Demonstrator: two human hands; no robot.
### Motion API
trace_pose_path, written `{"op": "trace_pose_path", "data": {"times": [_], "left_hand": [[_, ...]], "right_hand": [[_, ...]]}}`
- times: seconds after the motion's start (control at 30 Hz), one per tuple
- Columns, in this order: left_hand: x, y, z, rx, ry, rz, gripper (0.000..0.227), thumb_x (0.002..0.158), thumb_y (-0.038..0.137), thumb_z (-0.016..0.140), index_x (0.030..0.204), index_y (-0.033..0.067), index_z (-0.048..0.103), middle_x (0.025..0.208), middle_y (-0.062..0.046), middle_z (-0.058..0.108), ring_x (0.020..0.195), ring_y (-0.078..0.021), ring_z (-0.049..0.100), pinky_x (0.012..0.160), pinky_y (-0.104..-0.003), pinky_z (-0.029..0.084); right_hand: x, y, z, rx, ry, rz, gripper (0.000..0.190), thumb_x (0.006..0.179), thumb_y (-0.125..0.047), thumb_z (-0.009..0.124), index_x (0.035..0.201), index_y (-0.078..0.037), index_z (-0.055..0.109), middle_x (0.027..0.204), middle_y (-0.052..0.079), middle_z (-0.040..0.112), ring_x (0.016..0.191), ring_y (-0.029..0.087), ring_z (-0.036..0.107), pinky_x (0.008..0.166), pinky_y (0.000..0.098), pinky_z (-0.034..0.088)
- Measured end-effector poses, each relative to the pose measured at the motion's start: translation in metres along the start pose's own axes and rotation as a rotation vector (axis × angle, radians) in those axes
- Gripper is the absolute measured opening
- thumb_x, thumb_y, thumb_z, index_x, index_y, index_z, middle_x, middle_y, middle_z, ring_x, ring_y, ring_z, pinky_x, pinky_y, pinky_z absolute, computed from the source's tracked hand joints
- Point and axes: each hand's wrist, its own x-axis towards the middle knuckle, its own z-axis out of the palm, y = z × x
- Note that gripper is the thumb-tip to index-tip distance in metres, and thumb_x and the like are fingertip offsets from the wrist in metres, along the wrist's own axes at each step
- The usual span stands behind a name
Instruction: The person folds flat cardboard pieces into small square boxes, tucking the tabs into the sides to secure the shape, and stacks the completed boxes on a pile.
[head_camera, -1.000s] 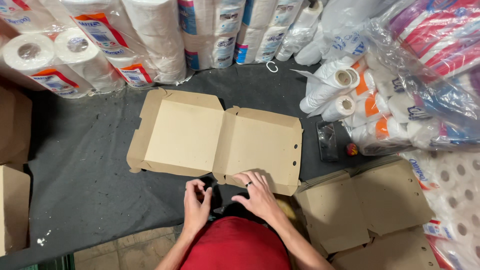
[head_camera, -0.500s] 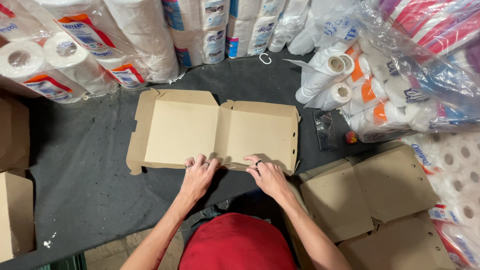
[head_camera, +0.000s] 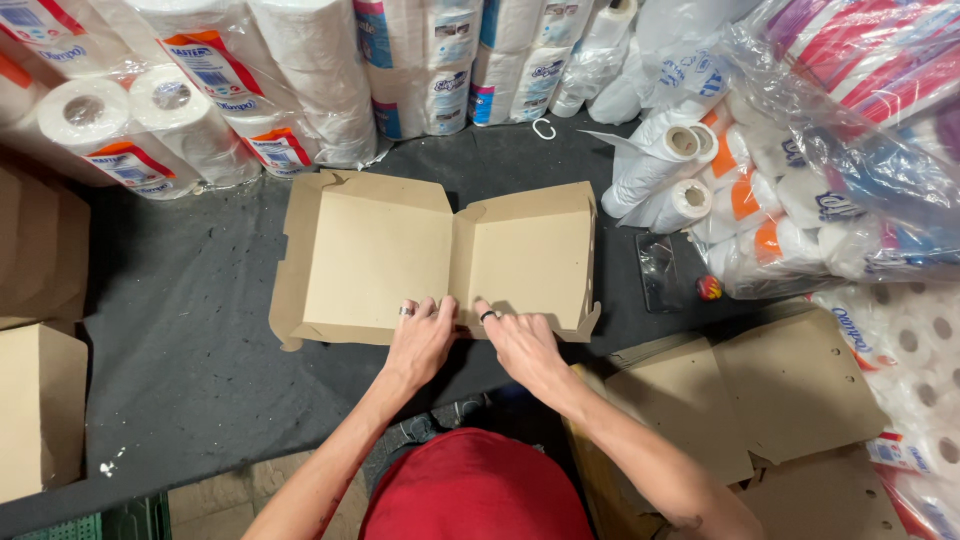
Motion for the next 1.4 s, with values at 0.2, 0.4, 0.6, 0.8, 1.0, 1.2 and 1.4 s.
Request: {"op": "trace_pose_path", "data": {"times": [0.2, 0.4, 0.6, 0.8, 1.0, 1.2, 1.4], "left_hand": [[-0.039, -0.021, -0.020, -0.173, -0.135, -0.077, 0.056, 0.081, 0.033, 0.081, 0.123, 0.0187, 0.046, 0.106, -0.003, 0.067, 0.114, -0.0243, 0.056, 0.101, -0.042, 0.041], [-0.106, -0.075, -0.009, 0.033, -0.065, -0.109, 0.055, 0.073, 0.043, 0.086, 0.115, 0.0239, 0.056, 0.120, 0.001, 0.061, 0.130, -0.0224, 0.051, 0.114, -0.041, 0.038], [-0.134, -0.092, -0.004, -0.099, 0.142, -0.040, 0.014, 0.101, 0.024, 0.059, 0.113, 0.0167, 0.062, 0.124, -0.004, 0.061, 0.134, -0.0253, 0.056, 0.106, -0.038, 0.049], [-0.122, -0.083, -0.021, -0.039, 0.227, 0.081, 0.018, 0.105, 0.024, 0.048, 0.112, 0.0163, 0.062, 0.103, -0.004, 0.063, 0.118, -0.0218, 0.063, 0.096, -0.035, 0.053], [-0.098, -0.081, 0.012, 0.017, 0.362, 0.064, 0.020, 0.107, 0.022, 0.049, 0.095, 0.0112, 0.059, 0.070, -0.008, 0.053, 0.090, -0.0273, 0.065, 0.074, -0.035, 0.055], [-0.076, -0.069, 0.032, 0.028, 0.379, 0.063, 0.017, 0.104, 0.025, 0.052, 0.094, 0.0123, 0.057, 0.058, -0.005, 0.048, 0.082, -0.0250, 0.063, 0.072, -0.034, 0.054], [-0.066, -0.064, 0.028, 0.113, 0.297, 0.057, 0.017, 0.103, 0.027, 0.052, 0.092, 0.0137, 0.053, 0.056, -0.004, 0.051, 0.083, -0.0231, 0.059, 0.073, -0.032, 0.052]], "right_hand": [[0.014, 0.033, 0.030, -0.236, -0.189, 0.047, 0.016, 0.083, -0.006, 0.066, 0.094, -0.017, 0.070, 0.072, 0.003, 0.073, 0.074, 0.027, 0.075, 0.059, 0.0395, 0.056], [0.031, 0.019, 0.026, -0.531, -0.382, 0.068, 0.017, 0.090, -0.009, 0.067, 0.096, -0.023, 0.072, 0.087, -0.005, 0.073, 0.083, 0.022, 0.072, 0.069, 0.0387, 0.051], [0.045, -0.035, 0.012, -0.101, -0.343, -0.240, 0.035, 0.082, -0.026, 0.083, 0.111, -0.009, 0.073, 0.103, 0.013, 0.075, 0.105, 0.034, 0.068, 0.094, 0.0506, 0.043], [0.045, -0.049, 0.017, 0.255, -0.237, -0.155, 0.027, 0.104, -0.022, 0.056, 0.098, 0.001, 0.070, 0.089, 0.020, 0.075, 0.092, 0.041, 0.075, 0.080, 0.0530, 0.057], [0.050, -0.038, 0.028, 0.421, -0.216, -0.057, 0.028, 0.108, -0.025, 0.045, 0.111, -0.006, 0.066, 0.093, 0.017, 0.074, 0.089, 0.042, 0.075, 0.080, 0.0561, 0.059], [0.046, -0.037, 0.025, 0.473, -0.206, -0.044, 0.024, 0.108, -0.025, 0.045, 0.117, -0.010, 0.063, 0.098, 0.016, 0.075, 0.094, 0.040, 0.075, 0.083, 0.0555, 0.059], [0.037, -0.038, 0.018, 0.545, -0.149, -0.052, 0.022, 0.108, -0.020, 0.045, 0.124, -0.010, 0.056, 0.103, 0.016, 0.076, 0.097, 0.039, 0.075, 0.085, 0.0553, 0.059]]}}
